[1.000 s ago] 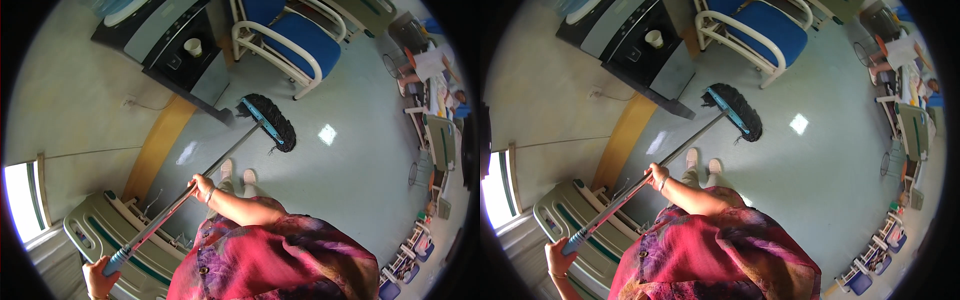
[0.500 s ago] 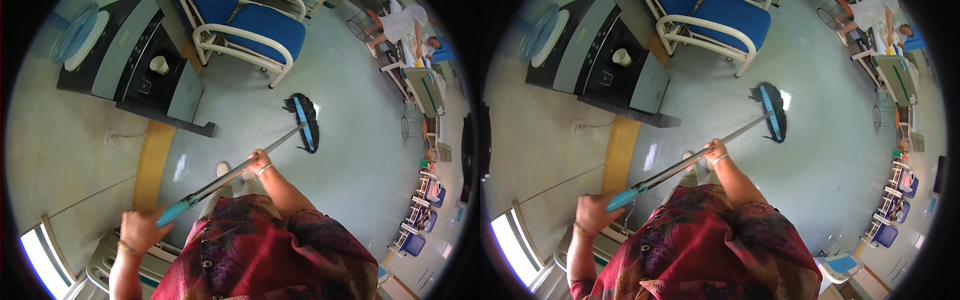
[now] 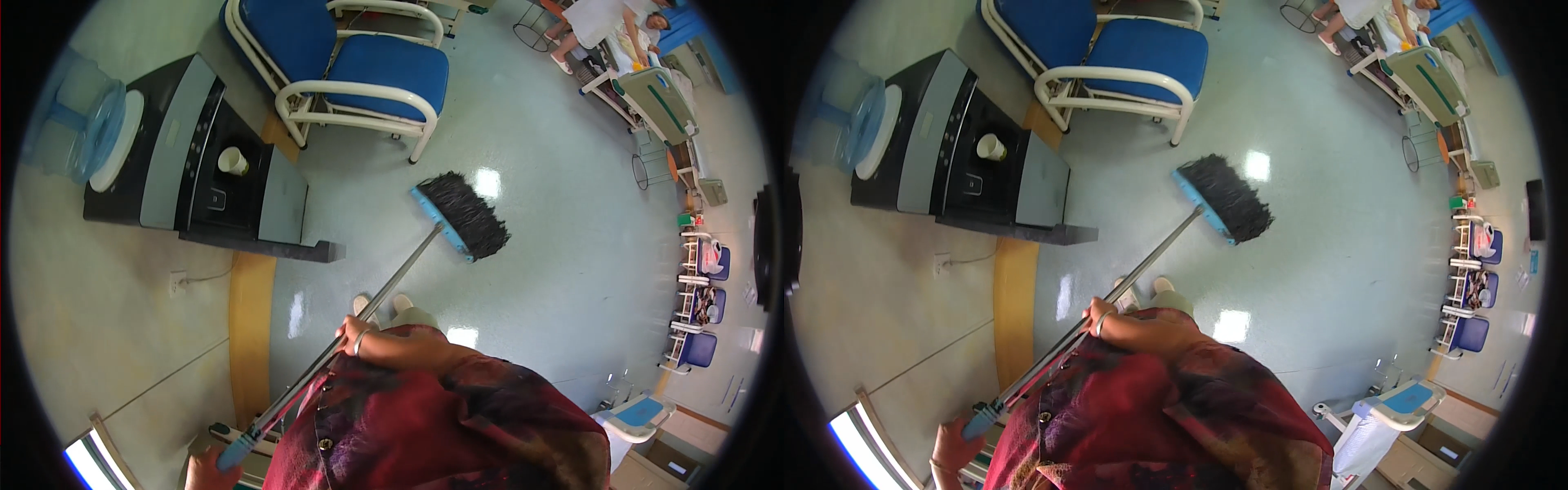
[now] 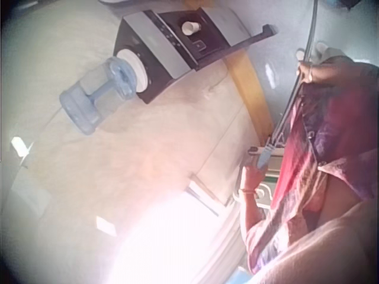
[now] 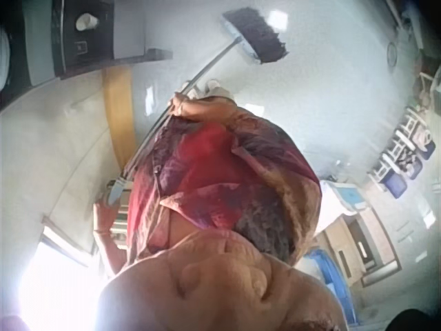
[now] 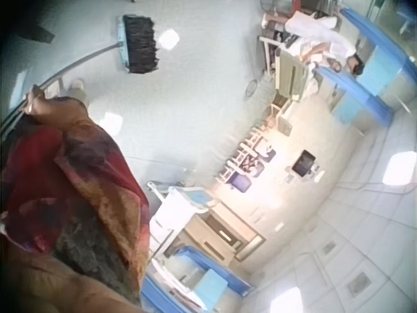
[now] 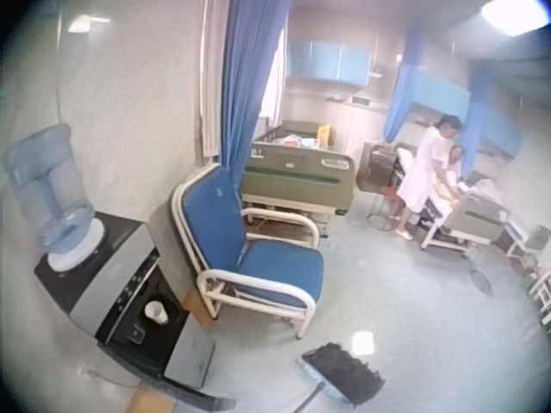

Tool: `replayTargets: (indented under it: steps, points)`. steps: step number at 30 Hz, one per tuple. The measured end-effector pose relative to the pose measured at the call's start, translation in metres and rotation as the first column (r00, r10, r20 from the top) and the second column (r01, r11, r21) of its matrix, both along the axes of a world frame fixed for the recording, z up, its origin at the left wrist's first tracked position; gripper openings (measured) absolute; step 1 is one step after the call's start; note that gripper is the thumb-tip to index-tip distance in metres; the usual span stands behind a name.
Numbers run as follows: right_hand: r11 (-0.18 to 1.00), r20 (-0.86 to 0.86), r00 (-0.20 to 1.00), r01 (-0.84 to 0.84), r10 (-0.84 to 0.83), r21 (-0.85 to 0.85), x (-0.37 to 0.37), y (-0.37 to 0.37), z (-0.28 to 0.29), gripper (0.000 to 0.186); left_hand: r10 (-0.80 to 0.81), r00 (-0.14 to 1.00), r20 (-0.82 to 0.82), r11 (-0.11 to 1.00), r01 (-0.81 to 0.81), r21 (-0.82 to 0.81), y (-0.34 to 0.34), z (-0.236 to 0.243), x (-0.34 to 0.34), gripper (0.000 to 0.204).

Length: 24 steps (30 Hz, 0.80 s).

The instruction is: The person sweeps the hospital room floor using a dust mop, pushing it across the floor around the beds and chairs.

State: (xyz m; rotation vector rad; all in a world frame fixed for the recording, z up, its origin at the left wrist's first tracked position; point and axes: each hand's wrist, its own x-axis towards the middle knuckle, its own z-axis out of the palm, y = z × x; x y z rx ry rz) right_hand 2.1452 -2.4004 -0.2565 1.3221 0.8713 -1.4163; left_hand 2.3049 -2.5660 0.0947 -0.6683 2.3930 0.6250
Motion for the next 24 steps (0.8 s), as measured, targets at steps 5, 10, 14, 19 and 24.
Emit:
replayTargets:
  steps: [5, 10, 14, 19, 24]
  points:
    - [0.999, 0.011, 0.999, 0.040, -0.040, 0.010, -0.015, 0.005, -0.025, 0.009, 0.010, 0.998, -0.060, 0.999, -0.008, 0.047, 0.018, -0.003, -0.023, 0.026]
    - [0.962, 0.019, 0.995, 0.089, -0.097, 0.258, -0.068, 0.025, -0.026, 0.006, -0.020, 0.982, -0.190, 0.999, 0.025, 0.024, 0.043, -0.028, -0.037, 0.025]
    - [0.917, 0.052, 0.988, 0.116, -0.147, 0.383, -0.114, 0.051, -0.046, 0.006, -0.197, 0.926, -0.321, 0.980, 0.172, -0.104, 0.074, -0.039, -0.073, 0.022]
    - [0.944, 0.150, 0.978, 0.094, -0.148, 0.317, -0.194, 0.086, -0.033, 0.005, -0.208, 0.931, -0.299, 0.976, 0.179, -0.123, 0.116, -0.039, -0.150, 0.023]
    - [0.993, -0.042, 0.992, 0.117, -0.116, 0.017, -0.271, 0.124, -0.016, 0.003, -0.224, 0.938, -0.263, 0.970, 0.188, -0.155, 0.147, -0.023, -0.246, 0.025]
